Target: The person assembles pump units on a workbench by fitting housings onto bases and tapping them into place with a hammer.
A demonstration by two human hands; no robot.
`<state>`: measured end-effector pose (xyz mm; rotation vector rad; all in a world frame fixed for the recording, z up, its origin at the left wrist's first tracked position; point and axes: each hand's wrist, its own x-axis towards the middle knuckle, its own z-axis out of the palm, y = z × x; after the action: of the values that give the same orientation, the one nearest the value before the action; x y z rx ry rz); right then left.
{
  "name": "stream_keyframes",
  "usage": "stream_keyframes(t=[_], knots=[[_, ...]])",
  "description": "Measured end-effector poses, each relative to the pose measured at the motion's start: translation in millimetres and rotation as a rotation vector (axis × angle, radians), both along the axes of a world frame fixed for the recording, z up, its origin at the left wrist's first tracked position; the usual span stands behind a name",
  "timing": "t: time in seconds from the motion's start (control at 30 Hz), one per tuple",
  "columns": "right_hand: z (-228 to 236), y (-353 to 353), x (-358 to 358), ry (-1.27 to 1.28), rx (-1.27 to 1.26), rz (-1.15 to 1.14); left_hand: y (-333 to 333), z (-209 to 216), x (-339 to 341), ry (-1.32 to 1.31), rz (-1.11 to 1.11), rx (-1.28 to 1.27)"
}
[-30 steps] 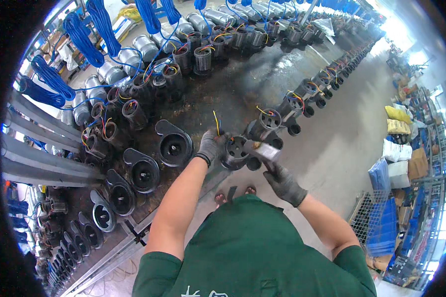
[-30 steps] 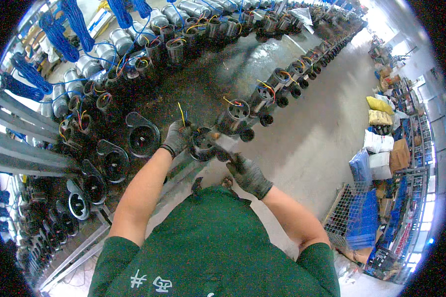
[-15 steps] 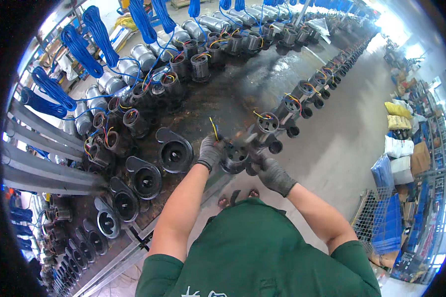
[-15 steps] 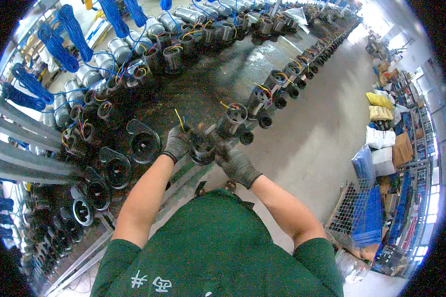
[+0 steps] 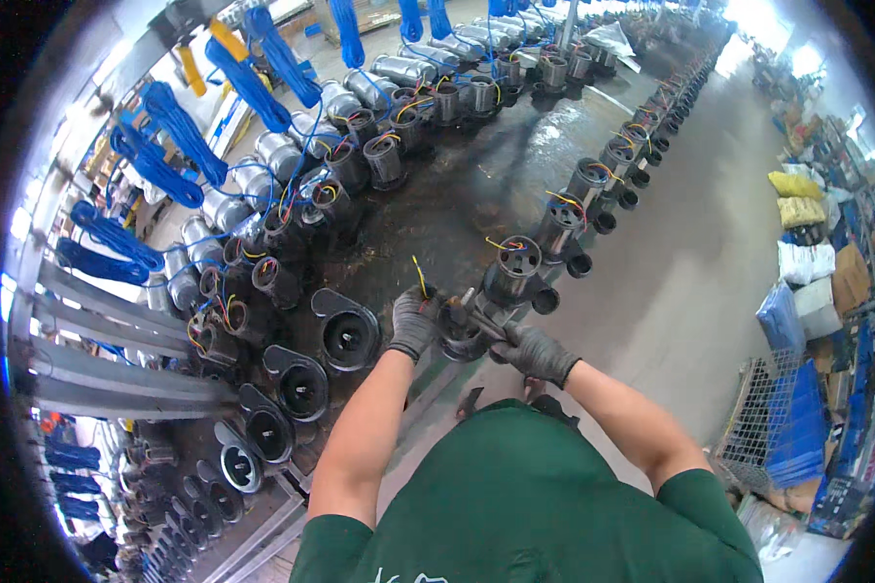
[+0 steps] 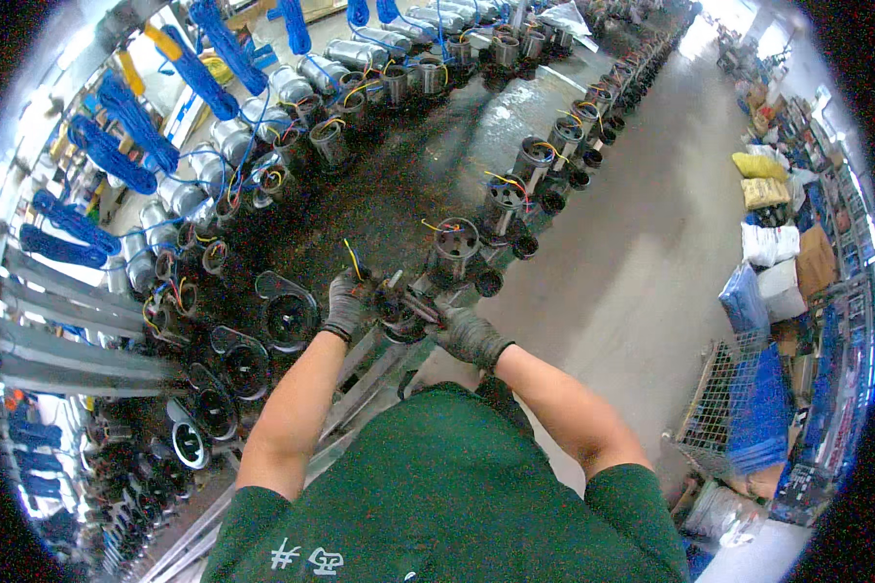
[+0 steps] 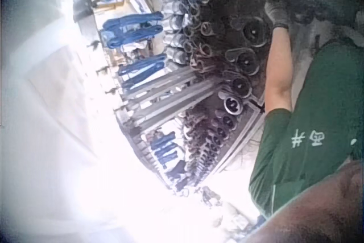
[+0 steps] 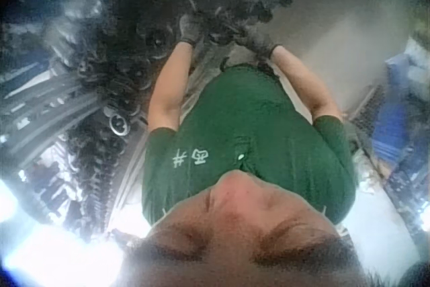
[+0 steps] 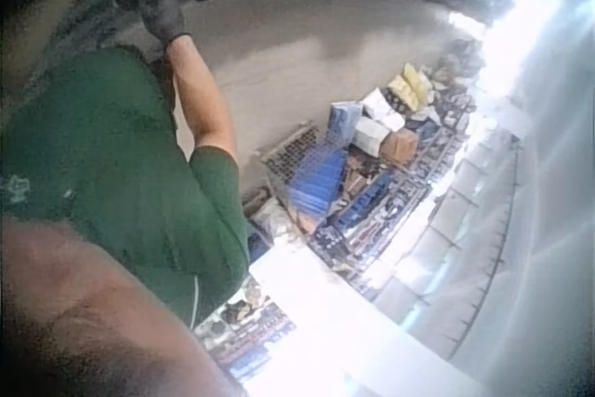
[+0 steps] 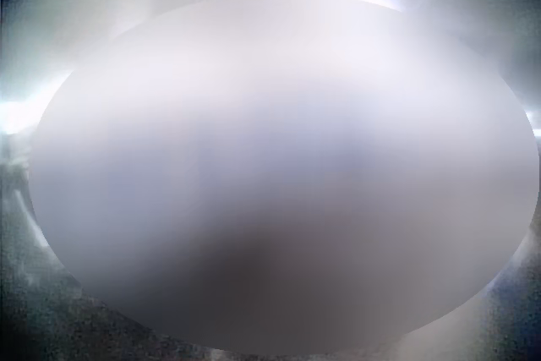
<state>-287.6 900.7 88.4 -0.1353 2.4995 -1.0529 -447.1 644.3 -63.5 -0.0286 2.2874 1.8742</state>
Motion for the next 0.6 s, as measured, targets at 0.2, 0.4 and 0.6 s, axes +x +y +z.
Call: stream_keyframes(t=[0.2, 0.4, 0.6], knots=[[-38, 80, 42, 0.026, -0.573, -0.224, 49, 94, 23, -0.171, 0.233, 0.370], [-68, 209, 95, -0.219, -0.098, -0.333, 51, 113, 55, 0.037, 0.186, 0.165], [-163, 367, 205, -0.550, 0.317, -0.362, 70, 157, 133, 0.275, 0.197, -0.339]])
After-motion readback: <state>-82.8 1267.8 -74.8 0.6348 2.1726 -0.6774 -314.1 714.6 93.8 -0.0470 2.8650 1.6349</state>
